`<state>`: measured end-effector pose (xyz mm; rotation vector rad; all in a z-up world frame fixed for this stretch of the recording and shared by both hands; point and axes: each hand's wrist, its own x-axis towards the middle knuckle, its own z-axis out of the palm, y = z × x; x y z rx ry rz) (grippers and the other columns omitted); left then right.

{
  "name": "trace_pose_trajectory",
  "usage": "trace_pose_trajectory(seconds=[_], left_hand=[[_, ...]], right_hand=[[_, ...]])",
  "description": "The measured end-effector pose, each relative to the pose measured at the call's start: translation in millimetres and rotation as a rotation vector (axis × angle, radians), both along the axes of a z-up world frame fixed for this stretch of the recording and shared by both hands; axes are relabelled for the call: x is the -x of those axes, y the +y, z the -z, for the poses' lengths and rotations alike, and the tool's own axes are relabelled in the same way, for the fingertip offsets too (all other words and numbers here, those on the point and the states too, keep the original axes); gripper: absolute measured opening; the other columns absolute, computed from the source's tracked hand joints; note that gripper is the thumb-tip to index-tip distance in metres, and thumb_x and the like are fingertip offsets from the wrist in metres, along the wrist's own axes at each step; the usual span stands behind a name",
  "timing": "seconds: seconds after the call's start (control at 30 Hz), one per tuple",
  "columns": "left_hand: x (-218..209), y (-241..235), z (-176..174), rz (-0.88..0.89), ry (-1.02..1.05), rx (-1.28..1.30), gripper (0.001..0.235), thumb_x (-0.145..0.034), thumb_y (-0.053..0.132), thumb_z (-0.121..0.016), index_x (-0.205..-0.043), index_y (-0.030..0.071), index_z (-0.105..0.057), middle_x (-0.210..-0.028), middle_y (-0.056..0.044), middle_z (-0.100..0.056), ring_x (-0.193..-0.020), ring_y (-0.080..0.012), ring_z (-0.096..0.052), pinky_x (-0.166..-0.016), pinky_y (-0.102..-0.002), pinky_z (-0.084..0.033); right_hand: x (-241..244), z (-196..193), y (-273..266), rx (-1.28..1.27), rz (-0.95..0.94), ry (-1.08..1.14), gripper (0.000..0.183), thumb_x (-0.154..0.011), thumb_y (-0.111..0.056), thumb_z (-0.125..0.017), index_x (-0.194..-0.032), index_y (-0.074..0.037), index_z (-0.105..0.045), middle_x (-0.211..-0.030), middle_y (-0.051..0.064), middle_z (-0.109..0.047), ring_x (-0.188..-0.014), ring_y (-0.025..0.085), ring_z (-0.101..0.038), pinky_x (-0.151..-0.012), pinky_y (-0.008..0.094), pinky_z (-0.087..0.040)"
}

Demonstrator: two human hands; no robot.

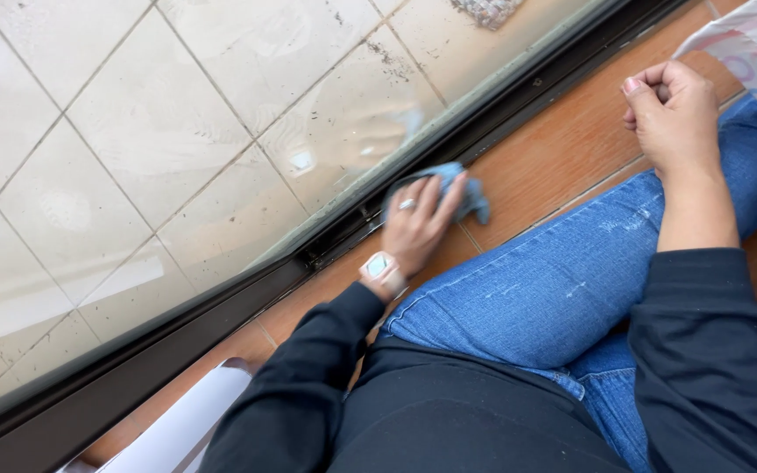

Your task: The person cleans a window track by hand using a cloth, wiping along the metal groove several times.

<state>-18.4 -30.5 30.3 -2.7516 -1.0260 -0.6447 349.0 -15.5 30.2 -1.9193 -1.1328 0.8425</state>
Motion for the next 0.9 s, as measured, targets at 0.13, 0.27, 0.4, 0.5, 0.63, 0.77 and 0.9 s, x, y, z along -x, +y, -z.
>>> trace_pose_trajectory(seconds=[0.13, 0.27, 0.4, 0.5, 0.63, 0.77, 0.9], left_hand=[[73.2, -24.8, -1.7, -0.071, 0.065, -0.031, 0.038, -0.105, 0.017, -0.067, -0.142, 0.014, -0.060, -0.123, -0.012, -0.067, -0.106, -0.0287, -0.064, -0.084, -0.045, -0.053], [87.5, -39.8, -0.4, -0.243, 0.100, 0.007, 0.035, -0.099, 0.009, -0.053, -0.131, 0.010, -0.066, -0.116, -0.012, -0.068, -0.098, -0.0294, -0.064, -0.082, -0.042, -0.052], [67.6, -38.0, 10.7, -0.275, -0.013, 0.168, 0.056, -0.083, 0.007, -0.052, -0.138, -0.001, -0.059, -0.113, -0.021, -0.065, -0.094, -0.0378, -0.060, -0.083, -0.047, -0.055], [58.1, -38.1, 15.7, -0.280, 0.035, 0.153, 0.054, -0.090, 0.013, -0.052, -0.143, 0.003, -0.057, -0.122, -0.020, -0.064, -0.108, -0.0366, -0.063, -0.093, -0.046, -0.054], [34.4, -20.6, 22.0, -0.161, 0.016, 0.133, 0.046, -0.100, 0.010, -0.053, -0.144, -0.001, -0.053, -0.119, -0.026, -0.069, -0.104, -0.0375, -0.068, -0.089, -0.044, -0.061], [-15.6, 3.1, 25.2, -0.082, 0.010, 0.075, 0.049, -0.099, 0.012, -0.050, -0.148, 0.005, -0.051, -0.124, -0.025, -0.067, -0.107, -0.0355, -0.068, -0.088, -0.043, -0.061], [-61.0, 23.7, 22.0, -0.015, -0.003, 0.050, 0.048, -0.099, 0.009, -0.045, -0.146, 0.004, -0.051, -0.127, -0.026, -0.064, -0.112, -0.0371, -0.066, -0.096, -0.044, -0.059]], right_hand=[[0.7, -2.1, 2.4, 0.021, 0.001, -0.016, 0.012, -0.118, -0.008, -0.064, -0.107, -0.008, -0.063, -0.082, 0.004, -0.065, -0.074, 0.009, -0.061, -0.073, 0.025, -0.054], [3.5, -5.5, 2.1, 0.044, -0.046, -0.054, 0.012, -0.118, -0.009, -0.065, -0.106, -0.009, -0.063, -0.082, 0.003, -0.065, -0.074, 0.009, -0.061, -0.073, 0.027, -0.053], [10.6, -19.4, 2.3, 0.064, -0.071, -0.089, 0.012, -0.119, -0.011, -0.066, -0.107, -0.009, -0.064, -0.084, 0.003, -0.066, -0.078, 0.011, -0.064, -0.077, 0.031, -0.054], [11.1, -19.7, 3.0, 0.084, -0.068, -0.110, 0.013, -0.118, -0.013, -0.068, -0.106, -0.010, -0.065, -0.082, 0.002, -0.066, -0.078, 0.011, -0.065, -0.078, 0.032, -0.053], [13.4, -20.2, 5.3, 0.117, -0.054, -0.098, 0.013, -0.117, -0.013, -0.068, -0.105, -0.010, -0.064, -0.081, 0.003, -0.066, -0.075, 0.011, -0.063, -0.071, 0.032, -0.051], [12.8, -18.2, 7.0, 0.109, -0.050, -0.099, 0.014, -0.116, -0.013, -0.067, -0.103, -0.010, -0.063, -0.079, 0.002, -0.065, -0.069, 0.011, -0.059, -0.069, 0.032, -0.049], [20.1, -36.1, 8.5, 0.134, -0.067, -0.121, 0.012, -0.113, -0.012, -0.064, -0.102, -0.009, -0.065, -0.080, 0.003, -0.067, -0.073, 0.013, -0.061, -0.071, 0.034, -0.051]])
